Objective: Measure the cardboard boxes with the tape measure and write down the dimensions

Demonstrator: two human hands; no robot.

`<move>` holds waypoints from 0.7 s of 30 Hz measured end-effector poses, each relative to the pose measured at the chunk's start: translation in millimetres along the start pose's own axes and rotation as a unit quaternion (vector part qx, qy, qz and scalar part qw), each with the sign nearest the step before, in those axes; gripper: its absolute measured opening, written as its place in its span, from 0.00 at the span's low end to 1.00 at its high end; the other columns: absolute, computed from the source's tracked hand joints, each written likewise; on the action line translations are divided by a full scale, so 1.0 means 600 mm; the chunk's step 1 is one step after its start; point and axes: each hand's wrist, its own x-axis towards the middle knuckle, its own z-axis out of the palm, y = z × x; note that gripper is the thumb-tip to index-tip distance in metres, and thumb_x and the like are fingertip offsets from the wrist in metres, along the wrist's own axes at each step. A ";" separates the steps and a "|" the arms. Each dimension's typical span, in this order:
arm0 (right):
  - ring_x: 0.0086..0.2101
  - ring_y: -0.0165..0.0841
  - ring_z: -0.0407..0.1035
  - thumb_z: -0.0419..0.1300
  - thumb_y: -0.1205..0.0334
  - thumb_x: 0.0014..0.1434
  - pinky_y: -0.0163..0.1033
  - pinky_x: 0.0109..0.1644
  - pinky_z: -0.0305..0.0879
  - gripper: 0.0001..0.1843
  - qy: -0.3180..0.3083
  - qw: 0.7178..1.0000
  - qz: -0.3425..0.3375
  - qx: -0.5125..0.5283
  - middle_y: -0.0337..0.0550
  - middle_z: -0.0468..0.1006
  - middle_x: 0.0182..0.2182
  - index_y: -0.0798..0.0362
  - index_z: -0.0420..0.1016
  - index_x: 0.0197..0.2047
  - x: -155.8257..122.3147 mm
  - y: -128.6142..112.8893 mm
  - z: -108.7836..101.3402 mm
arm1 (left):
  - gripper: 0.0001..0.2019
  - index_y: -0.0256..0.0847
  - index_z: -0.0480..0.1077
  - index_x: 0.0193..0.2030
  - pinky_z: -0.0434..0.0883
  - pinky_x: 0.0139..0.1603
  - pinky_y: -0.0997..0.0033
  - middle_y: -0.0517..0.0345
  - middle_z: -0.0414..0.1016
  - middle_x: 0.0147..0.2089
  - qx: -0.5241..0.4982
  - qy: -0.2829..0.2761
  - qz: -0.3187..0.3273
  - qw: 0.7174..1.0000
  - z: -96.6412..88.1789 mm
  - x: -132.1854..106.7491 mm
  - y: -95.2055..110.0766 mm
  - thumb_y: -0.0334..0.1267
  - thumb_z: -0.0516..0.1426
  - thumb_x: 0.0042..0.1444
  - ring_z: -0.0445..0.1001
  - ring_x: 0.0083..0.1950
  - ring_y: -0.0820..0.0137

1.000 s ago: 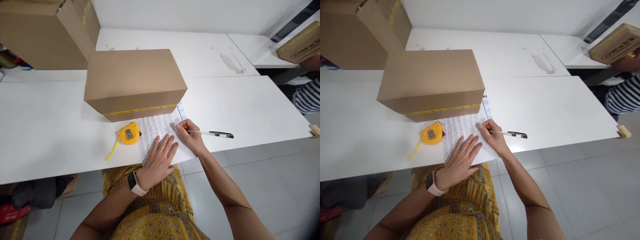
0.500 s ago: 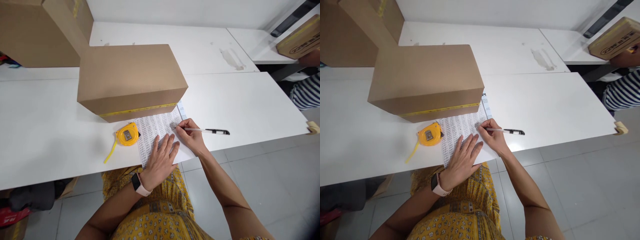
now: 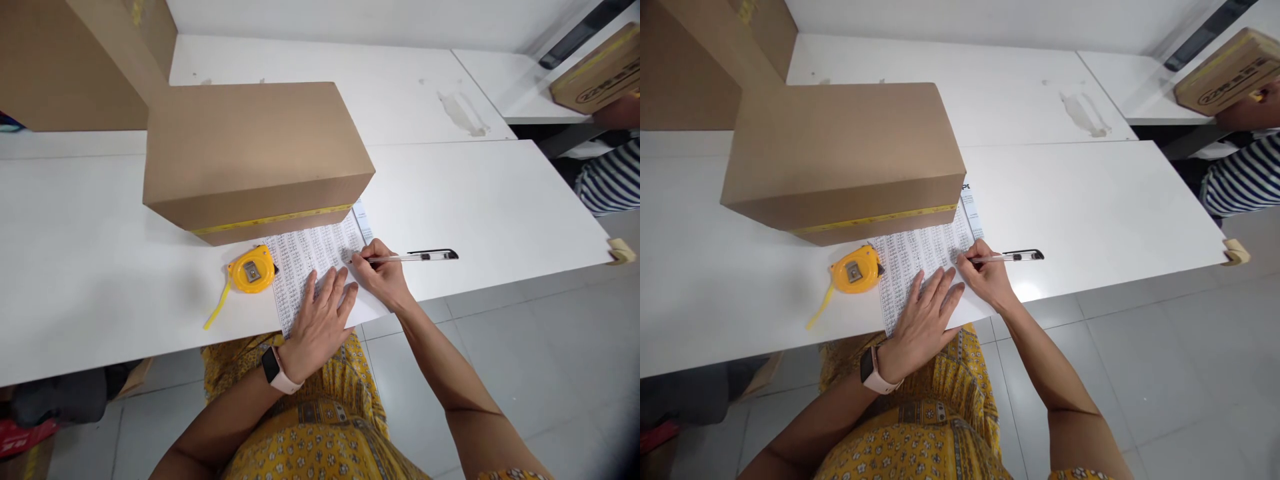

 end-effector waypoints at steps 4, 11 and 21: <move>0.22 0.27 0.54 0.64 0.54 0.61 0.36 0.26 0.51 0.15 -0.003 1.000 -0.001 -0.011 0.31 0.61 0.19 0.48 0.63 0.28 -0.001 0.002 0.000 | 0.38 0.34 0.58 0.73 0.48 0.77 0.36 0.34 0.52 0.78 0.001 0.004 -0.002 1.000 0.001 0.000 0.000 0.55 0.60 0.64 0.50 0.79 0.47; 0.22 0.27 0.54 0.63 0.53 0.62 0.36 0.26 0.52 0.16 -0.006 1.000 -0.012 -0.015 0.31 0.61 0.20 0.48 0.64 0.29 -0.001 0.010 0.000 | 0.38 0.34 0.57 0.74 0.47 0.77 0.36 0.34 0.51 0.79 0.002 -0.002 0.000 1.000 0.000 0.000 0.000 0.55 0.59 0.65 0.50 0.79 0.46; 0.22 0.27 0.55 0.63 0.54 0.62 0.36 0.26 0.52 0.15 -0.014 1.000 -0.012 -0.013 0.31 0.61 0.20 0.48 0.64 0.28 -0.001 0.012 0.000 | 0.37 0.34 0.57 0.74 0.47 0.77 0.36 0.34 0.51 0.79 0.002 0.004 0.000 1.000 0.004 -0.001 0.000 0.54 0.58 0.65 0.50 0.79 0.47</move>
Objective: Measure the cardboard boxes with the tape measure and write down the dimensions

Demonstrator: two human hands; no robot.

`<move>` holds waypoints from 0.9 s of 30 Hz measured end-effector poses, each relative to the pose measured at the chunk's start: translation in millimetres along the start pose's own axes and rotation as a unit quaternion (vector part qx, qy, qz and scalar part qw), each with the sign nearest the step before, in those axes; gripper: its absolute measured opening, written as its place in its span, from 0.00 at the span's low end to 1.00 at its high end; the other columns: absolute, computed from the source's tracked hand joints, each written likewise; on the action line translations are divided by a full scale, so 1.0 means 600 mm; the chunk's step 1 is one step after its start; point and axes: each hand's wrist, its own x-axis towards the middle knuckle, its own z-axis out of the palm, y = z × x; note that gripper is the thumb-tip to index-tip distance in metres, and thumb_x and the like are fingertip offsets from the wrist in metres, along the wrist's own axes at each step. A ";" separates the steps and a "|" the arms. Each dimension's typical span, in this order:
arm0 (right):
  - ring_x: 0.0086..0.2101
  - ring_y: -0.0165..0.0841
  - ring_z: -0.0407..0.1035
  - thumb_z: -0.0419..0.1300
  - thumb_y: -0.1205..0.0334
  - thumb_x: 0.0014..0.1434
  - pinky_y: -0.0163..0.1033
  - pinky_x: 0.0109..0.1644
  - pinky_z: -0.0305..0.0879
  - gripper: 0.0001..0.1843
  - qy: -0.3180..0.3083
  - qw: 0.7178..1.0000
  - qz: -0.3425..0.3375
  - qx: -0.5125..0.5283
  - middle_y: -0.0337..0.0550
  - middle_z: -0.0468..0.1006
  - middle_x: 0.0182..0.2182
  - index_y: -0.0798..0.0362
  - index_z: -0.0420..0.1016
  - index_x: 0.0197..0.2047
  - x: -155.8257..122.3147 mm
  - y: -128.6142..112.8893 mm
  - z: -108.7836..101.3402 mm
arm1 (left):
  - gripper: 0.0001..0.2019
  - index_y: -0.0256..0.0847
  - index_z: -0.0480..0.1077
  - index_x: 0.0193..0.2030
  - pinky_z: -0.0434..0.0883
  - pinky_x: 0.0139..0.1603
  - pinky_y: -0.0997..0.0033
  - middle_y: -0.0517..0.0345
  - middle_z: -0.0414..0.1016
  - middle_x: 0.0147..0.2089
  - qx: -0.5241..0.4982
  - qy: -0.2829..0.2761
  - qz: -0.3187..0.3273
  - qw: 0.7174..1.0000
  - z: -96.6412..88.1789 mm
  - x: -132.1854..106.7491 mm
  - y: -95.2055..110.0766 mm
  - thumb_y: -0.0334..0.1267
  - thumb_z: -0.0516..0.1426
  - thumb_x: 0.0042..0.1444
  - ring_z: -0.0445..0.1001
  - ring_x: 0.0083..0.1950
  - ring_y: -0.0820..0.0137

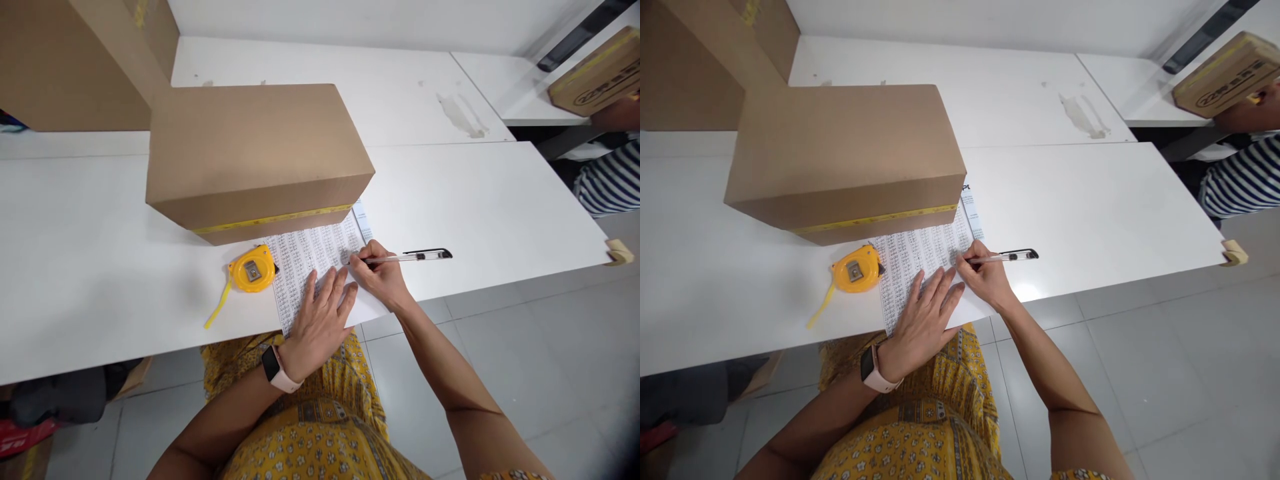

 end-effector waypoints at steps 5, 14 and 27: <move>0.23 0.28 0.55 0.64 0.54 0.61 0.36 0.26 0.53 0.15 0.009 1.000 0.011 0.003 0.32 0.62 0.20 0.48 0.63 0.28 0.001 -0.002 -0.001 | 0.38 0.34 0.58 0.74 0.46 0.78 0.36 0.35 0.51 0.79 -0.004 -0.008 -0.002 1.000 -0.003 0.001 0.000 0.54 0.59 0.65 0.49 0.79 0.47; 0.23 0.28 0.54 0.64 0.54 0.61 0.37 0.26 0.53 0.16 0.020 1.000 0.009 -0.003 0.32 0.61 0.20 0.48 0.63 0.27 0.002 -0.004 0.000 | 0.38 0.33 0.58 0.74 0.48 0.77 0.36 0.35 0.51 0.79 -0.008 -0.007 -0.002 1.000 -0.002 0.001 0.000 0.54 0.60 0.64 0.49 0.79 0.46; 0.24 0.28 0.54 0.64 0.57 0.60 0.37 0.27 0.52 0.15 0.017 1.000 0.012 0.003 0.32 0.61 0.21 0.48 0.63 0.27 0.002 -0.006 -0.001 | 0.37 0.33 0.58 0.73 0.50 0.76 0.35 0.34 0.52 0.78 -0.003 -0.009 0.001 1.000 -0.004 0.001 0.000 0.54 0.60 0.65 0.50 0.79 0.46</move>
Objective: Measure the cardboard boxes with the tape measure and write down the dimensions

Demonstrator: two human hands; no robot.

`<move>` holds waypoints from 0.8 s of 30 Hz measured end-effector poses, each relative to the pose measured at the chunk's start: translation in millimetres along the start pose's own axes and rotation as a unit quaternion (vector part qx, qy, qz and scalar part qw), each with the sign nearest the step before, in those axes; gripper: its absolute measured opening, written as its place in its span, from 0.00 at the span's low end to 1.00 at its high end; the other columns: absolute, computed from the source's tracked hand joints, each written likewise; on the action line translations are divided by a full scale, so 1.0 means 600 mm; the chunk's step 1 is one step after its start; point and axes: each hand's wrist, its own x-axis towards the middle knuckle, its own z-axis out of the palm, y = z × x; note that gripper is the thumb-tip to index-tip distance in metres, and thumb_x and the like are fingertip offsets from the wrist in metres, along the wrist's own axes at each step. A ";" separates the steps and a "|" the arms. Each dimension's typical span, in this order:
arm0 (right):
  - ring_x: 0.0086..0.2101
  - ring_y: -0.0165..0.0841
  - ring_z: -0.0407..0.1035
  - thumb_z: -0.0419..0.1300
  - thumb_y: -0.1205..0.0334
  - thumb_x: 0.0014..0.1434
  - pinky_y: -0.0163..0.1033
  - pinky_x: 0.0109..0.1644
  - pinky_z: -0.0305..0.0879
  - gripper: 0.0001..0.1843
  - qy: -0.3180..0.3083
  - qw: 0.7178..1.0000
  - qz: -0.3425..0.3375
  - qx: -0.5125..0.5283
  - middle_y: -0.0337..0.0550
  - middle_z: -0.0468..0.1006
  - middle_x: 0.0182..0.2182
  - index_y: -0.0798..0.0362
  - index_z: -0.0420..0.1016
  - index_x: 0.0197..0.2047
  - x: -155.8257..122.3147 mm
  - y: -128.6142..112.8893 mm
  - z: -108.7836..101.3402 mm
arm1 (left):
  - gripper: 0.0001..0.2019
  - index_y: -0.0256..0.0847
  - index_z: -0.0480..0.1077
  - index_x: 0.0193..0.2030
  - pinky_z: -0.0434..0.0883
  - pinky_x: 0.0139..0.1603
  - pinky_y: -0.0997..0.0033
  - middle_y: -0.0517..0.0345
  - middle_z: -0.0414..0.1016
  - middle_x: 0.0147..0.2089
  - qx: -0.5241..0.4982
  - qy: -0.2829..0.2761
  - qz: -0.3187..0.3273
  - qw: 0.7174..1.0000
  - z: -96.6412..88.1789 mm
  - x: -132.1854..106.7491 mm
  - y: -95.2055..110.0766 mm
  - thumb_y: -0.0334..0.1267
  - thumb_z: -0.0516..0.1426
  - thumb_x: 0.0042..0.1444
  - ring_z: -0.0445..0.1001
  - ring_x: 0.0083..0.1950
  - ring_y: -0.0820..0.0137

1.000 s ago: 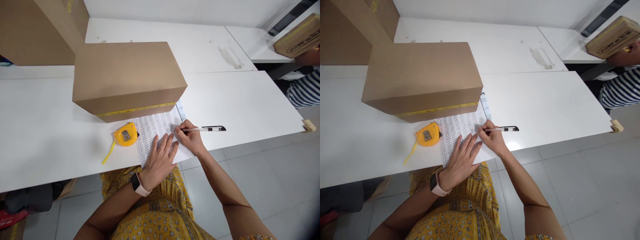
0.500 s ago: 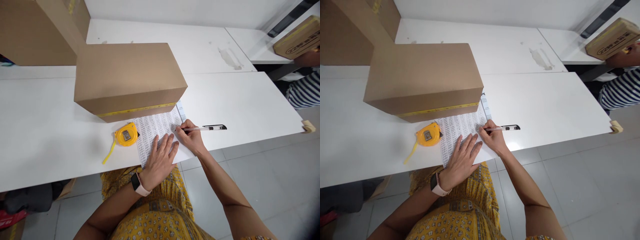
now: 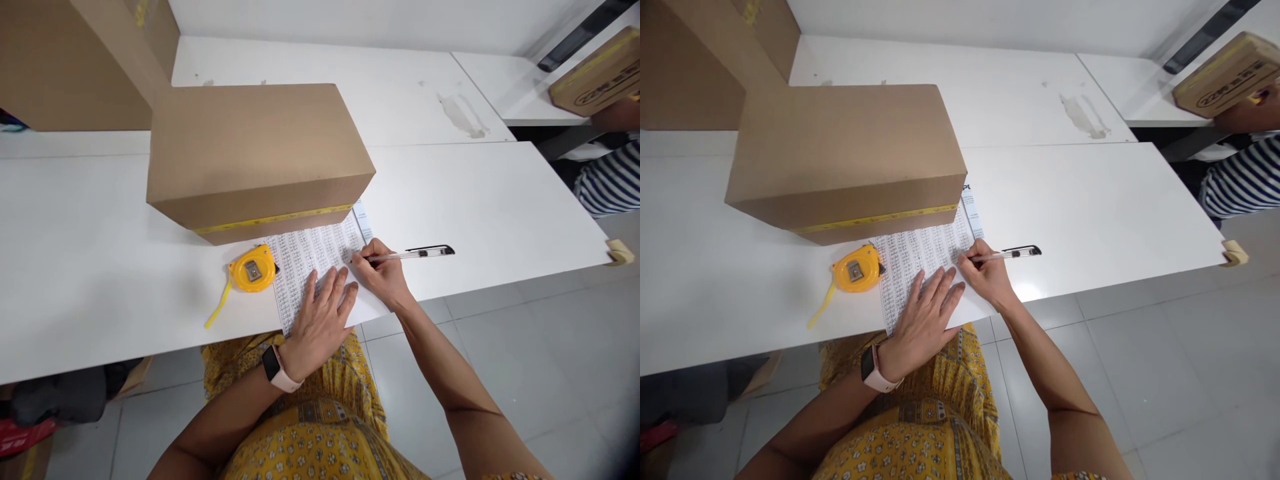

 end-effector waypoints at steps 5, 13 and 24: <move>0.23 0.28 0.54 0.63 0.58 0.60 0.37 0.27 0.52 0.15 0.010 1.000 -0.007 -0.003 0.31 0.60 0.20 0.48 0.62 0.26 0.000 -0.001 0.001 | 0.37 0.34 0.59 0.73 0.49 0.76 0.36 0.35 0.52 0.78 0.005 0.004 0.001 1.000 0.001 0.000 -0.001 0.55 0.59 0.65 0.50 0.79 0.46; 0.23 0.28 0.54 0.64 0.59 0.59 0.36 0.27 0.52 0.15 0.004 1.000 -0.016 -0.003 0.31 0.60 0.20 0.48 0.62 0.26 0.002 -0.002 0.000 | 0.37 0.34 0.59 0.73 0.50 0.76 0.36 0.35 0.53 0.78 0.011 0.007 -0.001 1.000 0.002 0.000 0.000 0.55 0.59 0.65 0.50 0.79 0.47; 0.22 0.27 0.54 0.62 0.61 0.58 0.36 0.26 0.51 0.14 0.018 1.000 -0.011 -0.005 0.31 0.60 0.19 0.48 0.61 0.25 0.002 -0.001 0.000 | 0.37 0.34 0.59 0.74 0.49 0.76 0.36 0.35 0.52 0.79 0.015 0.004 -0.001 1.000 0.002 0.000 0.000 0.55 0.59 0.66 0.49 0.79 0.47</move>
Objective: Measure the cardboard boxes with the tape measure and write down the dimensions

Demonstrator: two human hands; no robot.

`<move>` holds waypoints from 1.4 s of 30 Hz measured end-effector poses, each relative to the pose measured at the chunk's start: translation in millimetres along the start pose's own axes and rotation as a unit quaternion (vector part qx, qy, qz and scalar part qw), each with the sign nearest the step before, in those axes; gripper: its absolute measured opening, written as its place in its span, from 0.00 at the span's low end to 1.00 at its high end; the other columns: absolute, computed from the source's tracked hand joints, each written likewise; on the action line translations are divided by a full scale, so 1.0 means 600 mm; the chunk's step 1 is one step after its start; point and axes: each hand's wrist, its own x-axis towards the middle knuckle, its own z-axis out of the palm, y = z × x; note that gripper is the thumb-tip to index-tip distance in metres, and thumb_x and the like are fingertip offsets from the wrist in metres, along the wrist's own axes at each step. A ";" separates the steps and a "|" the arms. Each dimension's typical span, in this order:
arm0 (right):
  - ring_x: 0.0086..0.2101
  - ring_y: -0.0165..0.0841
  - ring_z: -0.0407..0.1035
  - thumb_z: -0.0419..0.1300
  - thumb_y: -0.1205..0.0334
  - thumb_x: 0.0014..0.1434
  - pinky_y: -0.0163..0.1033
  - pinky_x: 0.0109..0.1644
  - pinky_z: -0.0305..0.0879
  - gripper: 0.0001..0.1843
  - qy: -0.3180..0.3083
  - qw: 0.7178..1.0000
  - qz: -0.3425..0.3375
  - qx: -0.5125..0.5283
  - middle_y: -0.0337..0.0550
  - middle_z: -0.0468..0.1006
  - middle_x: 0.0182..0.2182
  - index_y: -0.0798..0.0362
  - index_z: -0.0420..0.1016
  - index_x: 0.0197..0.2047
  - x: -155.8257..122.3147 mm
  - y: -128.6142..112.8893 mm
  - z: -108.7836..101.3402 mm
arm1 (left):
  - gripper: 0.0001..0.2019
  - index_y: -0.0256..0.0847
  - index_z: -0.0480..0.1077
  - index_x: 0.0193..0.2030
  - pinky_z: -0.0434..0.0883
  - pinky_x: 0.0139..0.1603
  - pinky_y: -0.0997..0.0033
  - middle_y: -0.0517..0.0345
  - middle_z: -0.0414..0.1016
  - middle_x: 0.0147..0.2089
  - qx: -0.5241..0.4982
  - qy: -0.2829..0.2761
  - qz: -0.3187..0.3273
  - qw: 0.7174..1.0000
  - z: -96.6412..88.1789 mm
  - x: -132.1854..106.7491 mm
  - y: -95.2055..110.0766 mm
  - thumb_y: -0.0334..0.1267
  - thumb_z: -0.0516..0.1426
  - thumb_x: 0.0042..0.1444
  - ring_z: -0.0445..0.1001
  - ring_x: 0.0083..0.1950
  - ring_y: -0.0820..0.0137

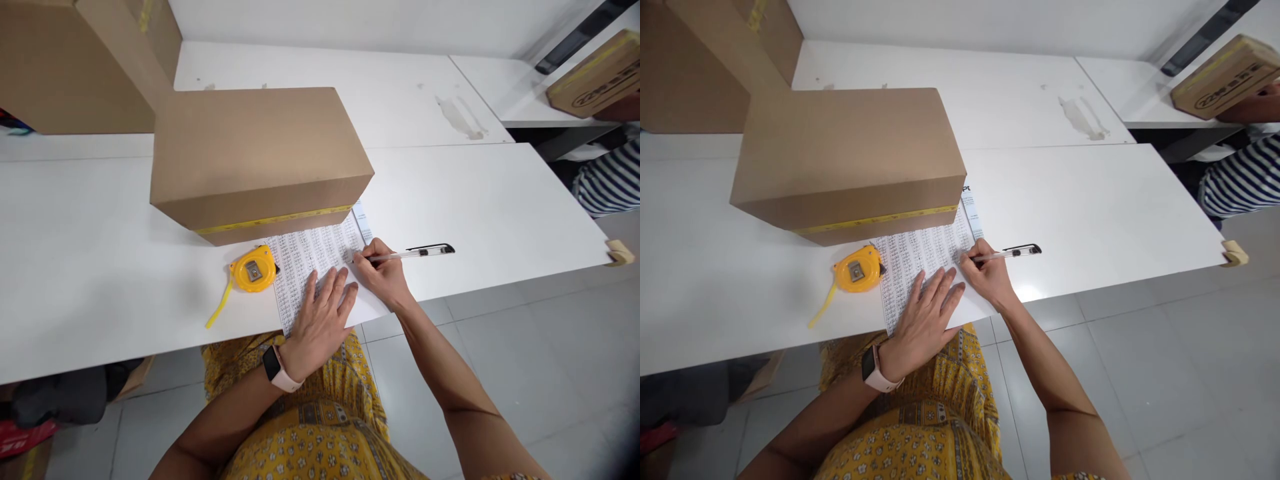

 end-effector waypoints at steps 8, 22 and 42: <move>0.23 0.27 0.55 0.62 0.61 0.58 0.36 0.27 0.52 0.13 0.002 1.000 0.009 -0.002 0.31 0.60 0.20 0.48 0.62 0.26 0.002 -0.003 0.000 | 0.37 0.33 0.59 0.73 0.49 0.76 0.36 0.35 0.52 0.78 -0.003 0.005 0.001 1.000 -0.002 -0.001 0.000 0.55 0.59 0.65 0.50 0.79 0.46; 0.23 0.27 0.55 0.62 0.60 0.57 0.36 0.27 0.52 0.13 0.003 1.000 0.020 -0.003 0.31 0.61 0.20 0.48 0.61 0.26 0.001 -0.003 0.000 | 0.37 0.34 0.58 0.74 0.48 0.77 0.36 0.35 0.51 0.79 -0.001 0.003 0.003 1.000 -0.001 -0.001 0.000 0.55 0.59 0.65 0.50 0.79 0.46; 0.23 0.27 0.55 0.62 0.62 0.57 0.36 0.27 0.52 0.14 0.027 0.999 0.021 -0.004 0.31 0.62 0.20 0.48 0.61 0.26 0.001 0.001 -0.001 | 0.38 0.33 0.57 0.74 0.49 0.77 0.36 0.35 0.50 0.79 -0.011 -0.005 0.001 1.000 -0.004 -0.001 -0.001 0.54 0.60 0.65 0.49 0.79 0.46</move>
